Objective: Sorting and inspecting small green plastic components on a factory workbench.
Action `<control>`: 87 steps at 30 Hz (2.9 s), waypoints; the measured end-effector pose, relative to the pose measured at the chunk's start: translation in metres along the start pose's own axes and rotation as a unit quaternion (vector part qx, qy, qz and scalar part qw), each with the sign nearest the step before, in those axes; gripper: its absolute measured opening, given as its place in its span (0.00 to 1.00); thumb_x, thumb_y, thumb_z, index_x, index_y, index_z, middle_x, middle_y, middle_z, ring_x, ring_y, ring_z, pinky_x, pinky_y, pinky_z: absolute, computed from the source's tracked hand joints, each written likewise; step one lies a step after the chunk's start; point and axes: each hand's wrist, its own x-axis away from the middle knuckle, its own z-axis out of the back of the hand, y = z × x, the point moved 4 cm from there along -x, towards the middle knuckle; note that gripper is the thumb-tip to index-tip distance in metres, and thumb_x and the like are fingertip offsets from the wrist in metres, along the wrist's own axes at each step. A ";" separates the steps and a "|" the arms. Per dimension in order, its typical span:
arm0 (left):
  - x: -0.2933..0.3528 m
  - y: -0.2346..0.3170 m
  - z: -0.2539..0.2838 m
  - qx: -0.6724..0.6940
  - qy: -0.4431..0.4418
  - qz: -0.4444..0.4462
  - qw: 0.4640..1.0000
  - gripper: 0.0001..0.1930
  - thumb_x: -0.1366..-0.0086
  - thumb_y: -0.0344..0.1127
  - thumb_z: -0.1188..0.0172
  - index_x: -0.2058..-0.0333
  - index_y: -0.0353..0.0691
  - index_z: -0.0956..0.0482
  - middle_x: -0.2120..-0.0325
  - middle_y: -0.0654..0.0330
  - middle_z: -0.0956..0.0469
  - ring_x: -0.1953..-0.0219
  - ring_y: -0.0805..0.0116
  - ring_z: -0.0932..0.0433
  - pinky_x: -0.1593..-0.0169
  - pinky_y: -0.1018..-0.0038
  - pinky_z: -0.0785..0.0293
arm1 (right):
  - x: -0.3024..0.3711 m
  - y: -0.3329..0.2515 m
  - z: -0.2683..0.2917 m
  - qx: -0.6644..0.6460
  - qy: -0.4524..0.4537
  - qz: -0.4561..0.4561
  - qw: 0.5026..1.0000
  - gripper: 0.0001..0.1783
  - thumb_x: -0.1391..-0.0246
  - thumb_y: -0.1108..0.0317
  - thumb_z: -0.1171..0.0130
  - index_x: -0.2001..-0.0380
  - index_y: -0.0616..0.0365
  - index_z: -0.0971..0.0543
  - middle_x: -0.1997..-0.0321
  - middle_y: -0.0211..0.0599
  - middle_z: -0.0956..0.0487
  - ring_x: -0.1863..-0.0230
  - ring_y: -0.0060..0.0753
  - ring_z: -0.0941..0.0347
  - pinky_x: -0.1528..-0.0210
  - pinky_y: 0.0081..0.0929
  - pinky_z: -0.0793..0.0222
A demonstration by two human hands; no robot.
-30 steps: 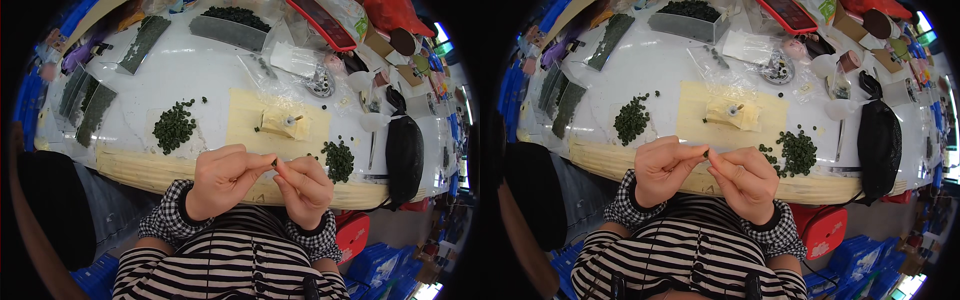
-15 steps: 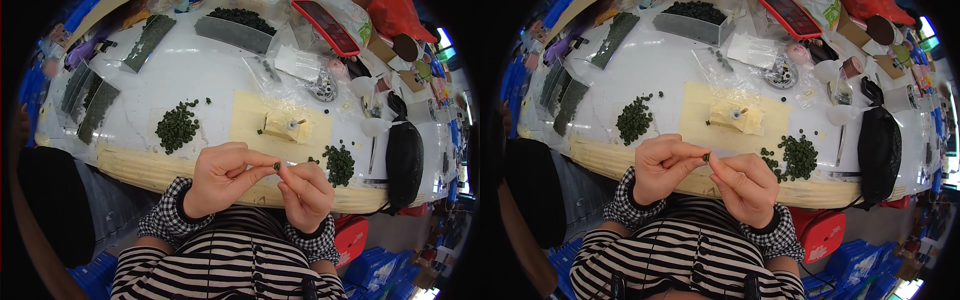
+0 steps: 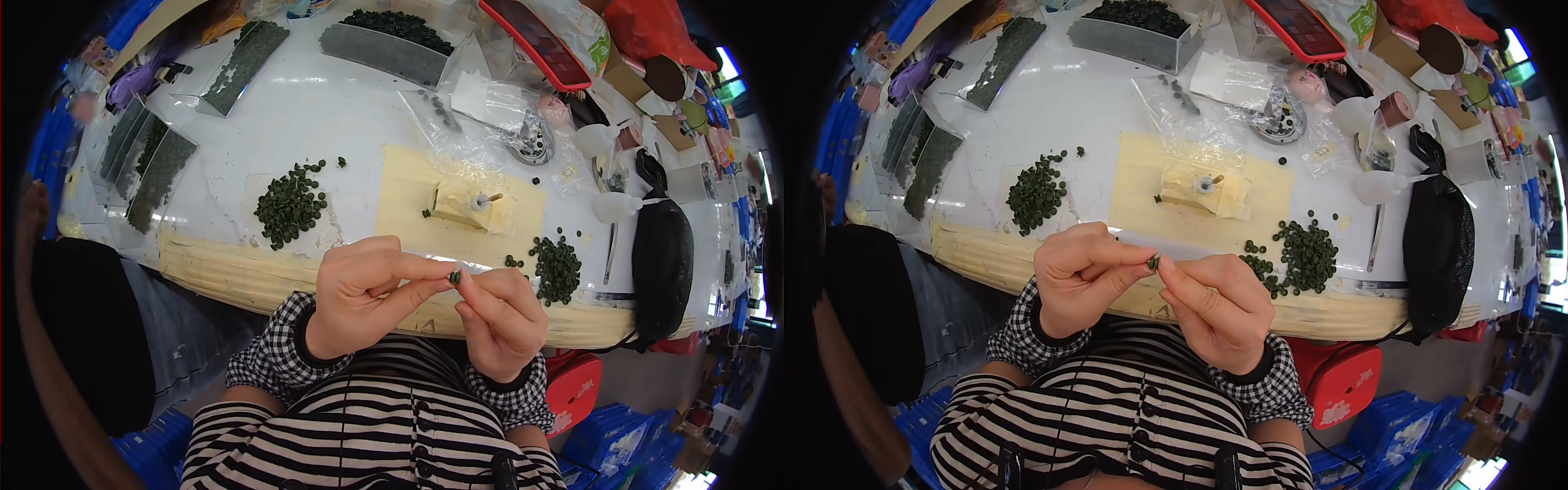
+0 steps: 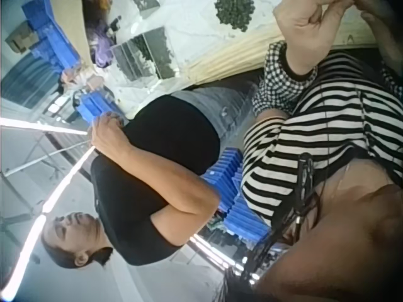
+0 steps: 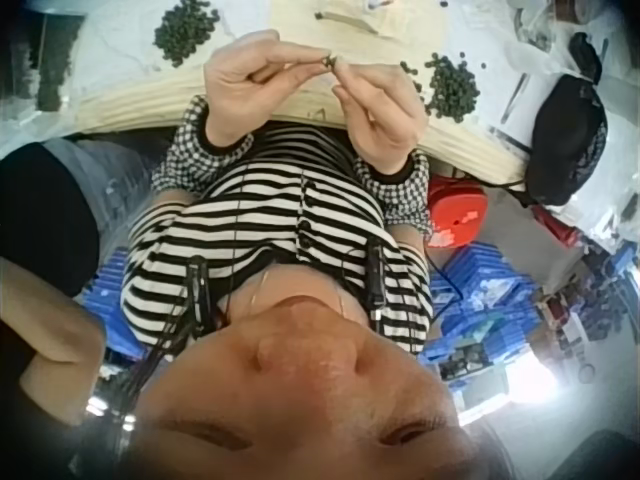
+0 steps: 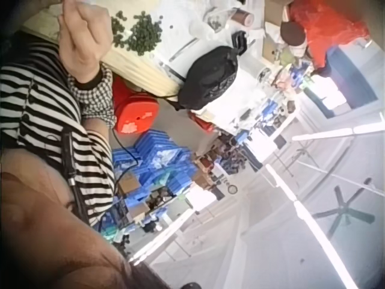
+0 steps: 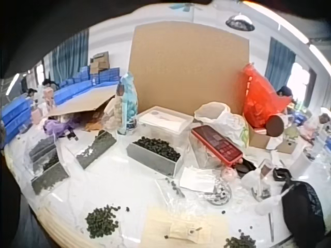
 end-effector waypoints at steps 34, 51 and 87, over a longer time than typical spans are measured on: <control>0.001 -0.001 0.002 -0.033 -0.018 -0.043 0.998 0.10 0.50 0.24 0.29 0.66 0.39 0.15 0.88 0.68 0.34 0.86 0.80 0.40 0.81 0.81 0.48 | 0.001 0.000 -0.001 -0.019 -0.034 0.000 0.999 0.21 0.61 0.82 0.32 0.58 0.62 0.17 0.69 0.36 0.21 0.73 0.30 0.26 0.72 0.22 0.32; -0.003 0.001 0.005 -0.023 -0.030 -0.046 0.998 0.12 0.49 0.22 0.31 0.64 0.38 0.15 0.86 0.63 0.28 0.85 0.76 0.36 0.82 0.80 0.43 | 0.000 0.000 -0.002 -0.024 -0.027 -0.013 0.999 0.21 0.59 0.81 0.32 0.56 0.62 0.18 0.69 0.36 0.21 0.73 0.30 0.26 0.71 0.23 0.31; -0.002 -0.003 0.003 -0.028 -0.035 -0.054 0.998 0.13 0.50 0.21 0.31 0.63 0.39 0.15 0.87 0.64 0.33 0.86 0.76 0.37 0.82 0.79 0.44 | 0.004 0.003 -0.004 -0.034 -0.026 -0.026 0.999 0.21 0.58 0.82 0.33 0.56 0.62 0.18 0.70 0.35 0.22 0.74 0.29 0.27 0.73 0.22 0.33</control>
